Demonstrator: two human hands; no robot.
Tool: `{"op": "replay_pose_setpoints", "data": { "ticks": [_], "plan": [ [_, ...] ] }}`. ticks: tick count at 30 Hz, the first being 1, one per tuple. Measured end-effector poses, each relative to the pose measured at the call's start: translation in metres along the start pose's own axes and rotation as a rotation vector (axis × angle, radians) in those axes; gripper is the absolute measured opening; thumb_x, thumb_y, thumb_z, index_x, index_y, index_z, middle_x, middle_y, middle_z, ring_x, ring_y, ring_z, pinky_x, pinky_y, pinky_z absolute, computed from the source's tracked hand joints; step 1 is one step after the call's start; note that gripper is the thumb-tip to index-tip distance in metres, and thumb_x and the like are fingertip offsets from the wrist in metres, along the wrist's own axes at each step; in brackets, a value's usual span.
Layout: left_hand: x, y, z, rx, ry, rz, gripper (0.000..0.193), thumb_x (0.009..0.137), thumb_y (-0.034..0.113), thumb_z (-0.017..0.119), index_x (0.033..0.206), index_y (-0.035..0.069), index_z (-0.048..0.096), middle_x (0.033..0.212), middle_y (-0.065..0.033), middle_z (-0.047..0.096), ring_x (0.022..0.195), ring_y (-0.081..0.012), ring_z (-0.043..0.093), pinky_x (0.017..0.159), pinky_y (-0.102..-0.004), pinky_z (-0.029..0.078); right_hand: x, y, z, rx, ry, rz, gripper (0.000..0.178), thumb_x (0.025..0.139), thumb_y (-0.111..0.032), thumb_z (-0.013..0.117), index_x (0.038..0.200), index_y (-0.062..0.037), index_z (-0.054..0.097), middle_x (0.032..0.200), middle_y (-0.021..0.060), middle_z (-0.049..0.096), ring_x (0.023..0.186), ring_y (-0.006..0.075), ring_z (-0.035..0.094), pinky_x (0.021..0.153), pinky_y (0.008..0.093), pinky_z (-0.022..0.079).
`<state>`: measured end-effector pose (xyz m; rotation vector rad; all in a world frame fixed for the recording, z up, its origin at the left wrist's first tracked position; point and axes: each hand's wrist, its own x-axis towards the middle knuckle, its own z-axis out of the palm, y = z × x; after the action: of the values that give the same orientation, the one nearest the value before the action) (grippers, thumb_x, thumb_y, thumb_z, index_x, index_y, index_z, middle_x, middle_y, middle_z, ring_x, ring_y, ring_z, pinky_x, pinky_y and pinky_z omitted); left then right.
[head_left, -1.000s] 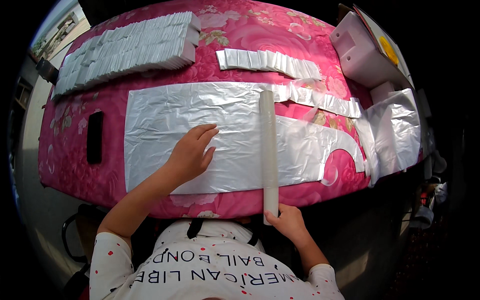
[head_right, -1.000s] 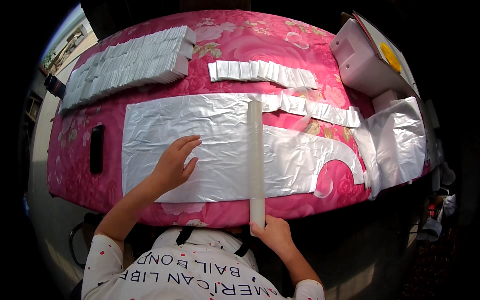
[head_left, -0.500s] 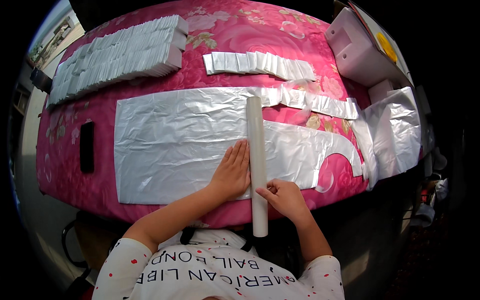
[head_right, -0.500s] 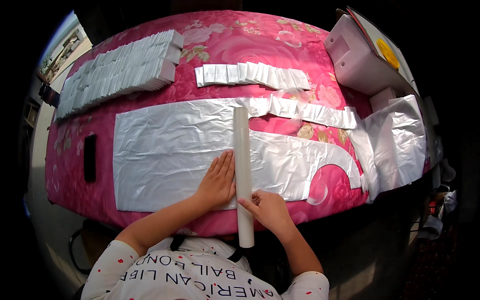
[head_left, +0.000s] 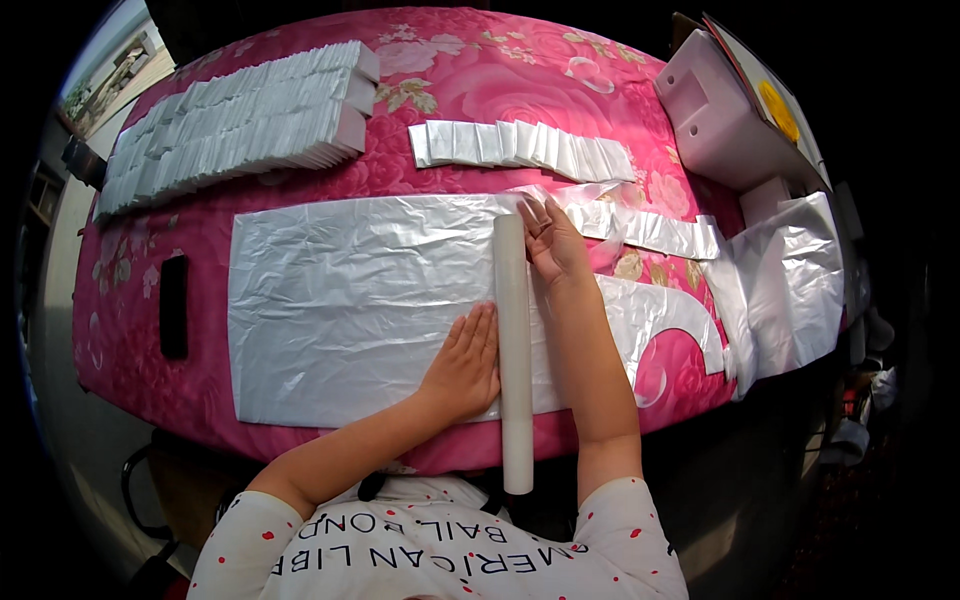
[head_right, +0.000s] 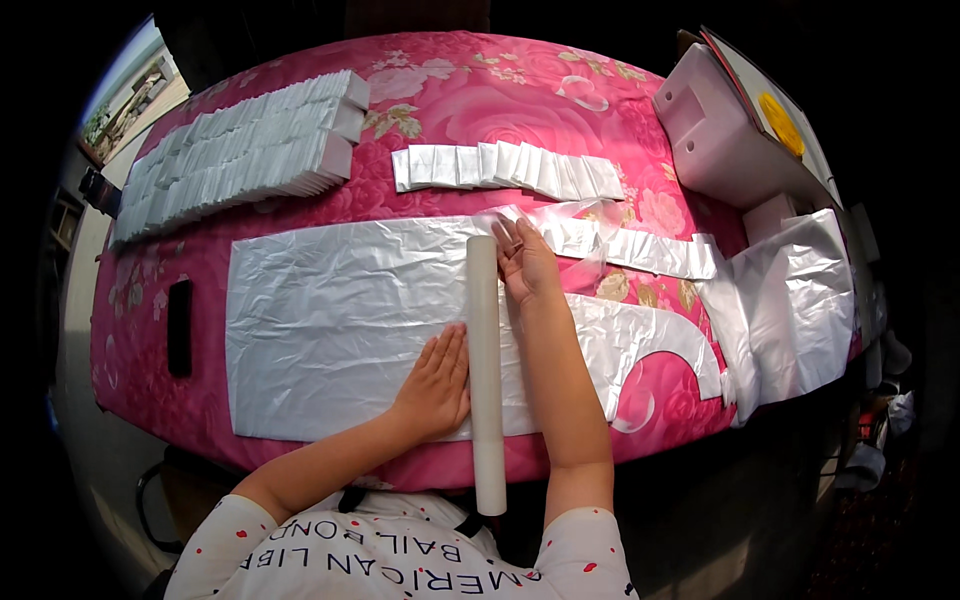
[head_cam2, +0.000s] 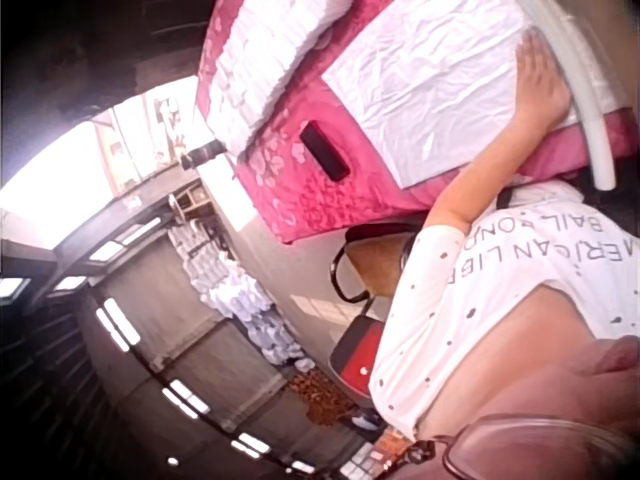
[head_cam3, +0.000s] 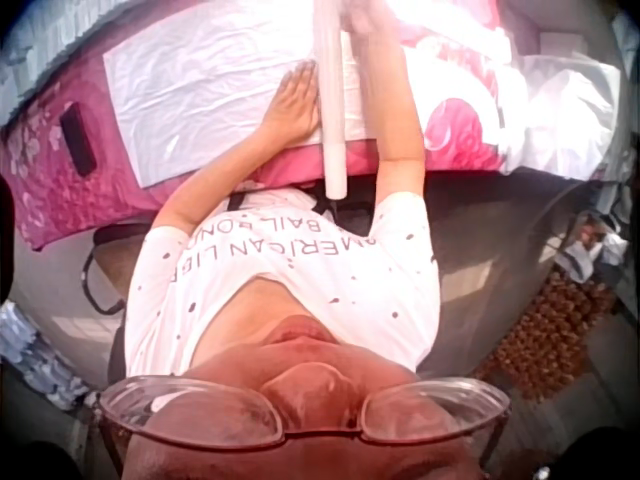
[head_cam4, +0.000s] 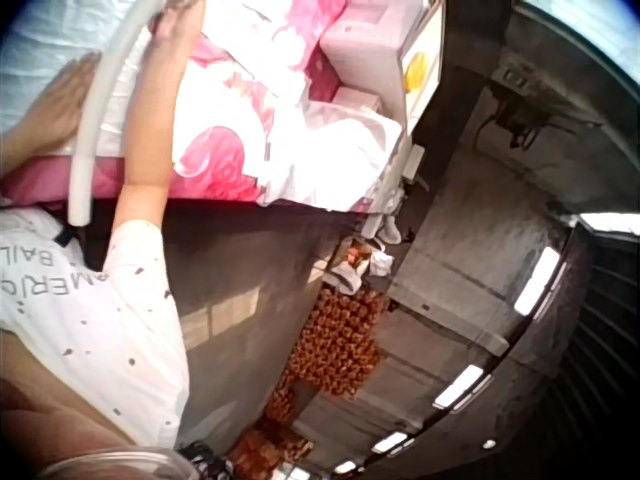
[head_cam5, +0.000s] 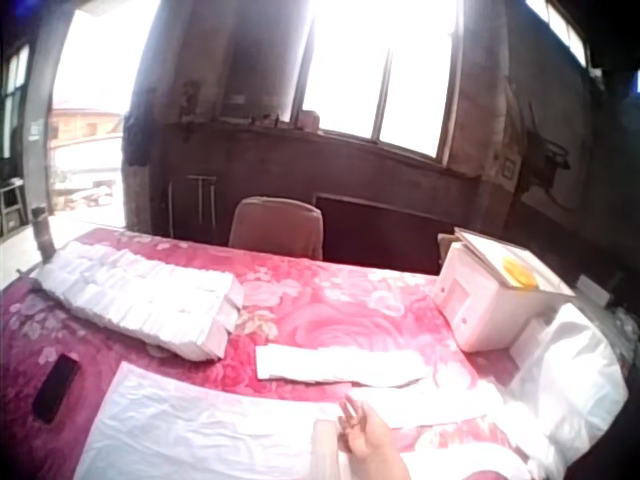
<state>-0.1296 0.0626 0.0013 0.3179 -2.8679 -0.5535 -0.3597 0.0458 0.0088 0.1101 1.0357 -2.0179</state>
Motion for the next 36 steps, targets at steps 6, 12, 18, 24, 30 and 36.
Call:
{"op": "replay_pose_setpoints", "data": {
  "ticks": [6,12,18,24,30,36],
  "plan": [
    [0.001,0.003,0.0,-0.006,-0.011,0.002,0.065,0.082,0.024,0.038,0.134,-0.013,0.024,0.143,-0.0264,0.021,0.135,-0.0355,0.017,0.111,-0.0433,0.011,0.004,-0.12,-0.011,0.316,-0.49,-0.314,0.026,0.094,-0.016,0.042,0.112,-0.004,0.056,0.123,0.0098,0.055,0.111,0.0238,0.054,0.092,0.0393,0.044],
    [-0.001,0.001,-0.005,-0.027,0.003,-0.017,0.064,0.083,0.024,0.038,0.132,-0.014,0.025,0.142,-0.0281,0.022,0.135,-0.0368,0.018,0.11,-0.0444,0.011,-0.115,-0.067,0.117,-0.311,-0.492,-0.633,0.038,0.098,-0.021,0.031,0.129,-0.0025,0.044,0.127,0.0146,0.051,0.121,0.0249,0.045,0.104,0.0352,0.032],
    [-0.001,-0.007,0.026,0.065,0.252,0.066,0.06,0.085,0.025,0.041,0.13,-0.012,0.032,0.138,-0.0284,0.029,0.131,-0.0377,0.027,0.108,-0.0462,0.019,-0.136,0.116,0.158,-1.098,-0.807,-0.488,0.037,0.094,-0.019,0.041,0.127,-0.0013,0.043,0.118,0.0218,0.052,0.12,0.033,0.043,0.102,0.0367,0.03],
    [-0.002,-0.01,0.033,0.024,0.271,0.054,0.058,0.083,0.019,0.041,0.132,-0.011,0.03,0.142,-0.0266,0.024,0.133,-0.0401,0.022,0.109,-0.0458,0.018,-0.129,0.209,0.135,-1.556,-0.965,-0.463,0.048,0.088,-0.023,0.049,0.129,0.0002,0.041,0.133,0.0226,0.04,0.129,0.0387,0.028,0.105,0.0478,0.023],
    [0.001,-0.009,-0.002,-0.327,0.279,-0.018,0.057,0.082,0.006,0.043,0.134,-0.009,0.026,0.142,-0.0226,0.022,0.123,-0.036,0.036,0.103,-0.0438,0.029,-0.169,0.119,0.102,-1.337,-0.988,-0.52,0.054,0.082,-0.021,0.059,0.13,-0.0031,0.042,0.137,0.0182,0.038,0.132,0.0371,0.025,0.107,0.045,0.022],
    [0.057,-0.046,-0.049,-1.836,0.203,-0.527,0.05,0.094,0.026,0.035,0.132,-0.005,0.029,0.128,-0.0138,0.041,0.099,-0.0242,0.054,0.082,-0.0336,0.045,-0.183,0.018,0.025,-1.427,-0.436,-0.814,0.039,0.082,-0.014,0.059,0.119,-0.0022,0.053,0.127,0.0146,0.049,0.121,0.0322,0.042,0.101,0.0411,0.033]
  ]
}}
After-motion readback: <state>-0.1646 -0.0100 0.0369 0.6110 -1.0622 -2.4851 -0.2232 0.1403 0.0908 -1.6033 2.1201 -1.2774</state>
